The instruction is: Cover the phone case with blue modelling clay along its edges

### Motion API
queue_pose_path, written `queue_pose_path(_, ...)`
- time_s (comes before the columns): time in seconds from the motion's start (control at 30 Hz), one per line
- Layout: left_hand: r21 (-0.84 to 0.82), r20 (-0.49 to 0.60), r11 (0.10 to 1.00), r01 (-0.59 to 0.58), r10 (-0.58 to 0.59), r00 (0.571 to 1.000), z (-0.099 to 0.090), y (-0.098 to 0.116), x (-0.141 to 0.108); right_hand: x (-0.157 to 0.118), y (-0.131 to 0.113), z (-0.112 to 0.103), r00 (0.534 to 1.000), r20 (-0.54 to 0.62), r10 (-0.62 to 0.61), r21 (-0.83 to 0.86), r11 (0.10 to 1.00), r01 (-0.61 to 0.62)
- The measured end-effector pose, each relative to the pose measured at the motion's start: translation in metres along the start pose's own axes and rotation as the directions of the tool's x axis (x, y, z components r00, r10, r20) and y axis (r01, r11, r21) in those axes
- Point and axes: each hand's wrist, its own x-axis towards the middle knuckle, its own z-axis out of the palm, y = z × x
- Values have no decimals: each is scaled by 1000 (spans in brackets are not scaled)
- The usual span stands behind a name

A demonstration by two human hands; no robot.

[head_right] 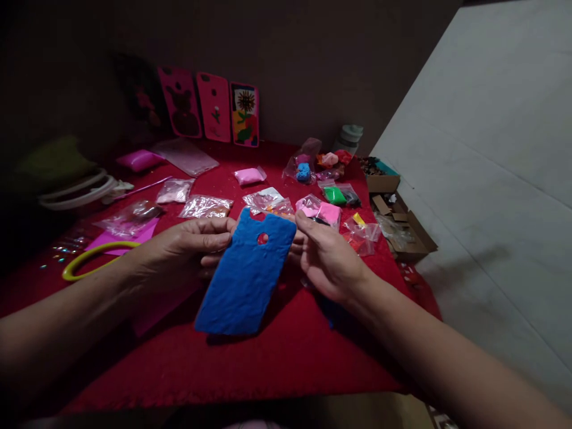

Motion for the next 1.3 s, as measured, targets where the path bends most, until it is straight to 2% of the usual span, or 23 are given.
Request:
queue_pose_path(0.07,6,10,1000,0,0,1000,-1,-2,1,7,3,10,998,-54,41,141,989,-33)
queue_pose_path(0.17,17,19,1000,10,-10,1000,-3,-5,1,13,5,21,987,-113,115,229,970,-87)
queue_pose_path(0.23,30,25,999,22,-23,999,-3,-6,2,14,5,25,979,-115,166,243,961,-134)
queue_pose_path(0.37,56,10,998,40,-41,999,0,-4,1,16,9,23,979,-89,182,269,951,-152)
queue_pose_path(0.57,42,-20,999,27,-27,999,4,-3,0,12,15,17,981,-81,174,255,956,-148)
queue_pose_path(0.8,35,-40,999,34,-33,999,6,-3,-1,8,17,16,988,17,154,244,958,-154)
queue_pose_path(1.07,20,-55,1000,11,-10,998,6,-5,-1,-2,26,18,985,9,172,292,942,-167)
queue_pose_path(1.3,15,-62,1000,18,-17,998,4,-3,0,-2,22,24,967,-83,241,357,913,-197)
